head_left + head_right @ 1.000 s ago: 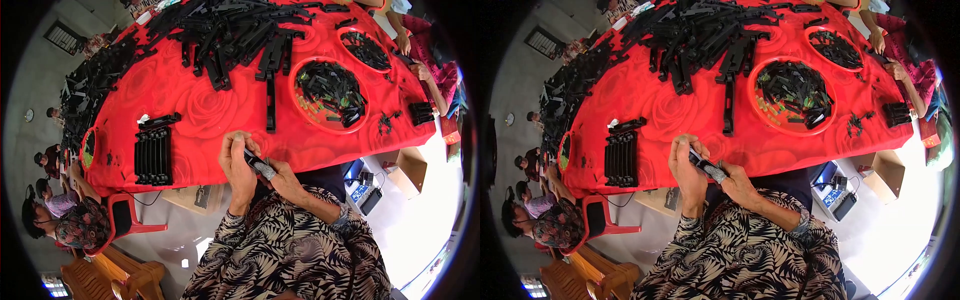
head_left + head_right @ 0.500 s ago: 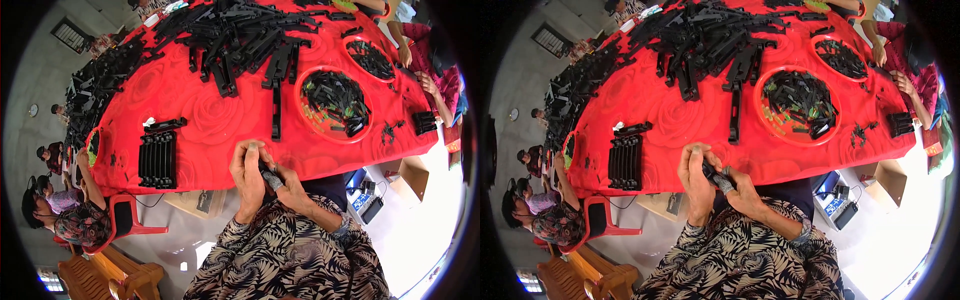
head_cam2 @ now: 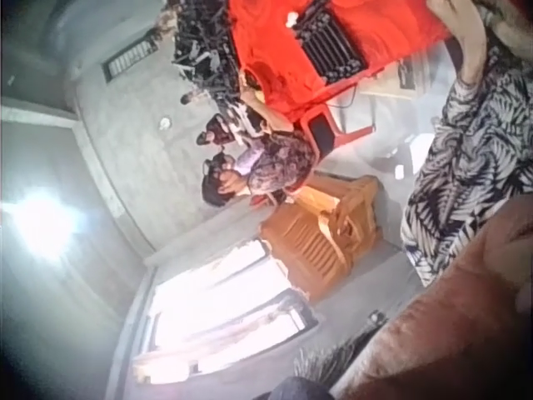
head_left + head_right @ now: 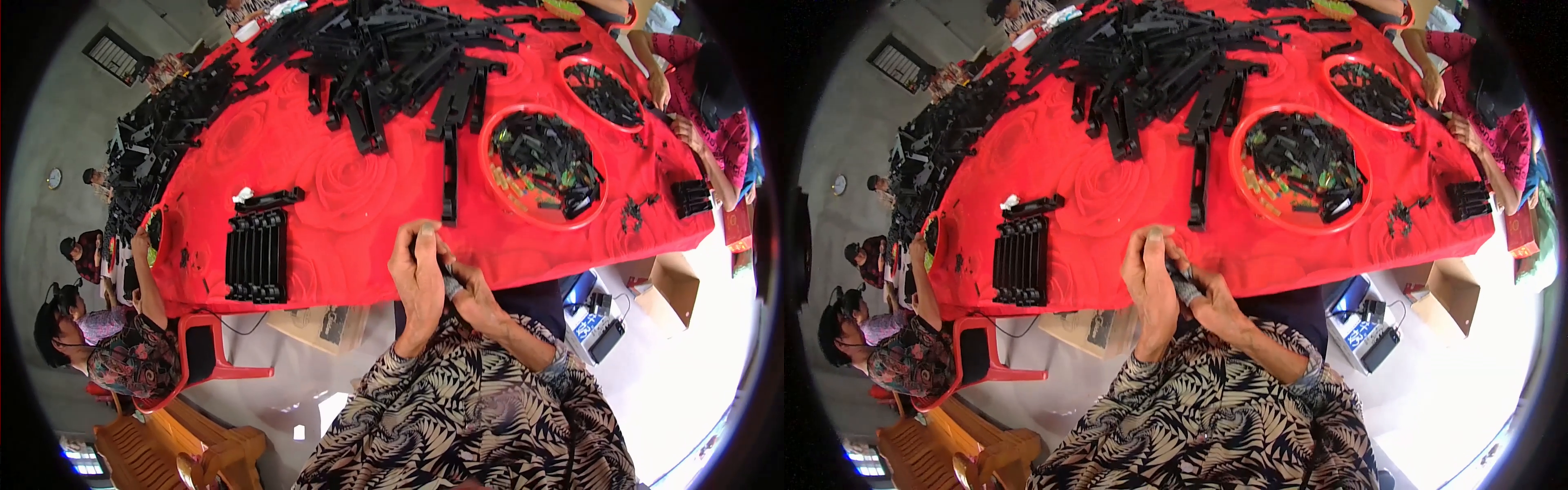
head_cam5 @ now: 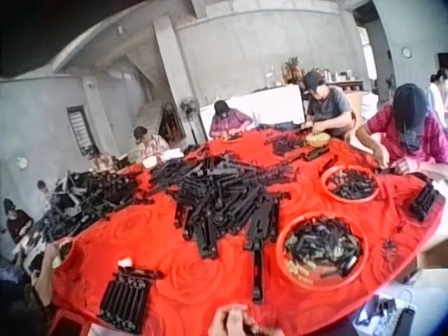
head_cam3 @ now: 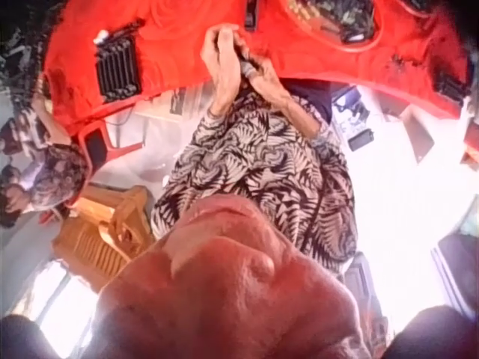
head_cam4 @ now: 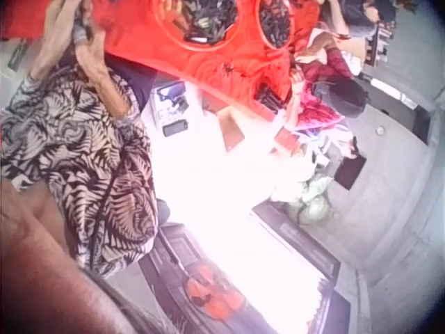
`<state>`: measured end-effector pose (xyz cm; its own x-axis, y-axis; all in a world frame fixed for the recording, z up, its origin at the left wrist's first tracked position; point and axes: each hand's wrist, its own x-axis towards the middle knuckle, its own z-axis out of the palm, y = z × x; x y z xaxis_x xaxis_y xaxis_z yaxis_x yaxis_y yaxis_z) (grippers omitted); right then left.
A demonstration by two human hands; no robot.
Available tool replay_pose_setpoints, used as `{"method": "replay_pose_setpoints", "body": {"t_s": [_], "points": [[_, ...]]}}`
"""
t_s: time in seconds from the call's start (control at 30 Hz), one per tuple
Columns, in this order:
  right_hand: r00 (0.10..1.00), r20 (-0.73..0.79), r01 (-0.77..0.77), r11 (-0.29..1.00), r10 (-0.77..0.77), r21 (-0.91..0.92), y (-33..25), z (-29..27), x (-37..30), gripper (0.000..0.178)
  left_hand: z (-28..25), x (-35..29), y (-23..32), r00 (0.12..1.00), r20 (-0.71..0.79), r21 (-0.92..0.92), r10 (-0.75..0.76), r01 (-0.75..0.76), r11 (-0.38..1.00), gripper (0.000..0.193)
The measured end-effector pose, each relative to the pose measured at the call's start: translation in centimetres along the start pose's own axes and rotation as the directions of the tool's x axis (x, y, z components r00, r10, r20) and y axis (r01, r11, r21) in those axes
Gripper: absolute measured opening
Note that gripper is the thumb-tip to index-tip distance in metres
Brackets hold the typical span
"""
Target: The person assembles plastic components by taking small parts from a tray and inserting and pressing them into black plastic casings by hand.
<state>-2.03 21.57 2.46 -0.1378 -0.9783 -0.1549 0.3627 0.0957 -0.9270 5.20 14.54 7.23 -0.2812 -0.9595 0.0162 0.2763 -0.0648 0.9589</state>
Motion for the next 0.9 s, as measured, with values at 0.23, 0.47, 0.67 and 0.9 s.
{"method": "replay_pose_setpoints", "body": {"t_s": [0.23, 0.47, 0.67, 0.9], "points": [[0.983, -0.099, 0.137, 0.975, -0.155, -0.173, 2.3, 1.0, 0.3, 0.029, -1.0, 0.7, 0.2, 0.995, 0.097, 0.062, -0.008, 0.002, 0.998, 0.021], [0.989, -0.063, 0.114, 0.960, -0.134, -0.256, 0.6, 1.5, -1.4, 0.039, -0.9, -0.4, 0.1, 0.991, 0.107, 0.250, 0.081, -0.105, 0.962, 0.019], [0.992, 0.048, -0.105, 0.981, 0.115, -0.163, 1.3, -0.1, -1.3, 0.035, -1.2, -1.2, -0.9, 0.996, 0.089, 0.321, -0.029, -0.001, 0.947, 0.023], [0.977, 0.035, -0.209, 0.978, 0.209, 0.006, 1.2, 0.6, -0.9, 0.043, -1.5, -1.8, -1.4, 0.999, 0.031, 0.406, -0.022, 0.007, 0.914, 0.025]]}}
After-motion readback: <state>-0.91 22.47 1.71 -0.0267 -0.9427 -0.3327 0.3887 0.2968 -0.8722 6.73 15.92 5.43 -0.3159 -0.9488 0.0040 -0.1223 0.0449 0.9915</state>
